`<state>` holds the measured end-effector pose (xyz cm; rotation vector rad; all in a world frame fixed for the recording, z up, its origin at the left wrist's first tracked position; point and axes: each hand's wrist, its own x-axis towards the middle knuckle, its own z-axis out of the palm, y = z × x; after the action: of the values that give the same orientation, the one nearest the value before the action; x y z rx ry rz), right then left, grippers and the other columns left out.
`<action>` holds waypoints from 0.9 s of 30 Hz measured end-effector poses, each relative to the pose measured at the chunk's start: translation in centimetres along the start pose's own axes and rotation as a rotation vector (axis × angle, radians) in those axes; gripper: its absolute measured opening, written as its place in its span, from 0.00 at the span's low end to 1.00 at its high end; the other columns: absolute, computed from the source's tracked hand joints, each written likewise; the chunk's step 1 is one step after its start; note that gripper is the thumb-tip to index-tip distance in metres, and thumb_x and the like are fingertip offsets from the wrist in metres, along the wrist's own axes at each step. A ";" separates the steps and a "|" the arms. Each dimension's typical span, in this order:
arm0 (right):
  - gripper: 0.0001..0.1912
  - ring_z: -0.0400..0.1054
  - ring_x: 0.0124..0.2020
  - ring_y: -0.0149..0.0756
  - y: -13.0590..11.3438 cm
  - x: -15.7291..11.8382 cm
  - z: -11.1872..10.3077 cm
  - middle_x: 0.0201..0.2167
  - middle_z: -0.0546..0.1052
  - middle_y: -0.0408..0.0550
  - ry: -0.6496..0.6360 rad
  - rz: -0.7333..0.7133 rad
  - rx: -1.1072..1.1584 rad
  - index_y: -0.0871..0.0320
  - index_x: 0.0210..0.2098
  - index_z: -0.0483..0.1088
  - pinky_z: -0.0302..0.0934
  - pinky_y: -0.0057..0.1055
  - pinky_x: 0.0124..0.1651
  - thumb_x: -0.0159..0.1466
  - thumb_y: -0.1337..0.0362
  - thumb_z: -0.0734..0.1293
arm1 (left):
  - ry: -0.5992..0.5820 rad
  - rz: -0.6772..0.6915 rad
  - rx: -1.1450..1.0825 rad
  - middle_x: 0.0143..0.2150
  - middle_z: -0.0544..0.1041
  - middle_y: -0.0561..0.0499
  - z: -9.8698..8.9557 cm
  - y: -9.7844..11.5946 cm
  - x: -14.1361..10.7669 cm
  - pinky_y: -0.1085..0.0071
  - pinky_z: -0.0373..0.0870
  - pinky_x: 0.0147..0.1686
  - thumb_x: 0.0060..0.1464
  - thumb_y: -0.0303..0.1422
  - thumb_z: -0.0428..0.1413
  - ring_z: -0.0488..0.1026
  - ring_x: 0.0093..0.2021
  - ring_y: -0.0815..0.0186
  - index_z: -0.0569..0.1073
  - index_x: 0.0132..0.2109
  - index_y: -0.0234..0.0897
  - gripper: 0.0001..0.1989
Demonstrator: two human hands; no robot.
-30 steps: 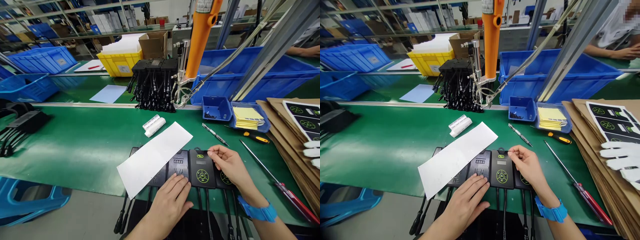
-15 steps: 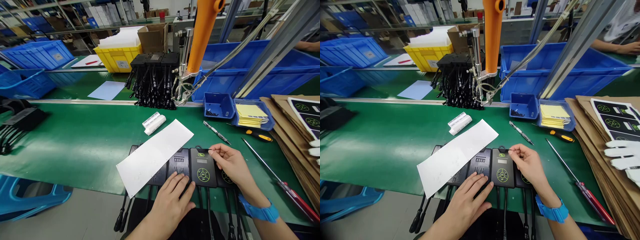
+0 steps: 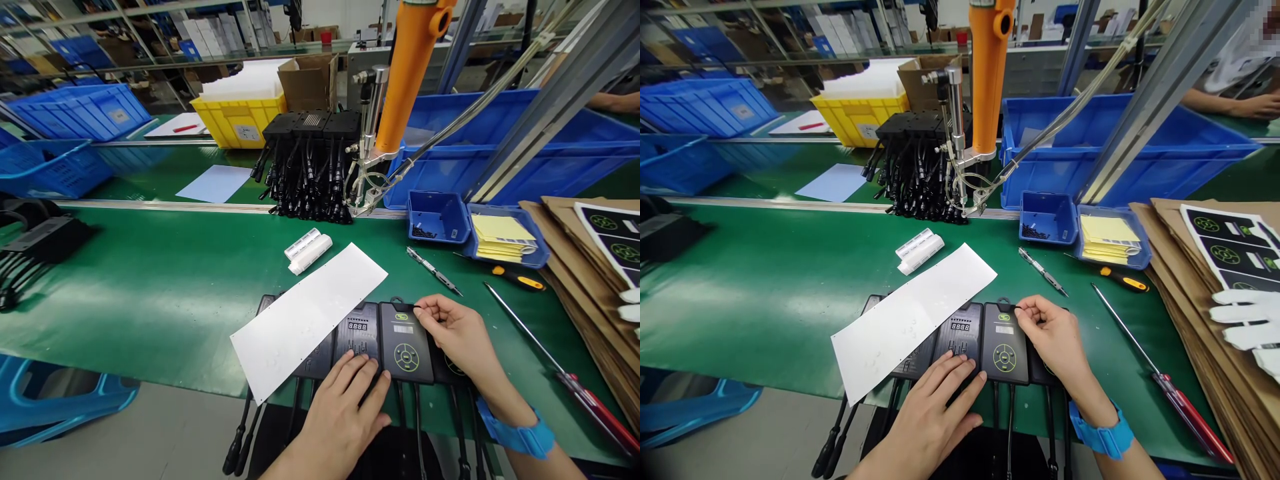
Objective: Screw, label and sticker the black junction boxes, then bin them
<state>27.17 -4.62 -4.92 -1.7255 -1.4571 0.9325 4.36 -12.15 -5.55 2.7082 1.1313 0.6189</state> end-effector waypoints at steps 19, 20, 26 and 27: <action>0.18 0.72 0.34 0.40 -1.6 -1.8 0.2 0.40 0.73 0.53 0.047 -0.561 -0.659 0.57 0.52 0.68 0.66 0.32 0.26 0.69 0.55 0.57 | -0.119 -0.265 0.317 0.55 0.73 0.33 -5.2 -6.9 0.8 0.55 0.75 0.48 0.59 0.27 0.52 0.72 0.55 0.47 0.64 0.59 0.27 0.21; 0.16 0.72 0.35 0.39 -2.3 -2.0 0.5 0.42 0.73 0.52 -0.029 -0.596 -0.607 0.56 0.52 0.68 0.68 0.32 0.29 0.69 0.57 0.58 | -0.164 -0.259 0.339 0.53 0.74 0.35 -5.4 -7.1 0.9 0.58 0.76 0.46 0.58 0.25 0.51 0.74 0.53 0.50 0.66 0.57 0.28 0.19; 0.23 0.73 0.47 0.48 -5.9 -3.1 5.8 0.56 0.71 0.60 -0.097 -0.881 -0.692 0.62 0.57 0.64 0.74 0.40 0.40 0.62 0.70 0.63 | -0.213 -0.302 0.439 0.32 0.80 0.49 -6.0 -6.5 2.2 0.69 0.75 0.25 0.53 0.14 0.47 0.79 0.29 0.59 0.73 0.43 0.34 0.17; 0.25 0.73 0.47 0.50 -6.4 -3.0 6.9 0.57 0.70 0.63 -0.084 -0.914 -0.748 0.64 0.58 0.63 0.74 0.40 0.39 0.61 0.72 0.64 | -0.164 -0.273 0.448 0.32 0.80 0.49 -5.9 -6.5 2.2 0.70 0.75 0.25 0.52 0.14 0.47 0.80 0.28 0.59 0.73 0.43 0.34 0.18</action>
<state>17.68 -6.33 -2.63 -1.1728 -2.5146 -0.0599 -0.95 -6.15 -1.31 2.7959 1.7251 0.1068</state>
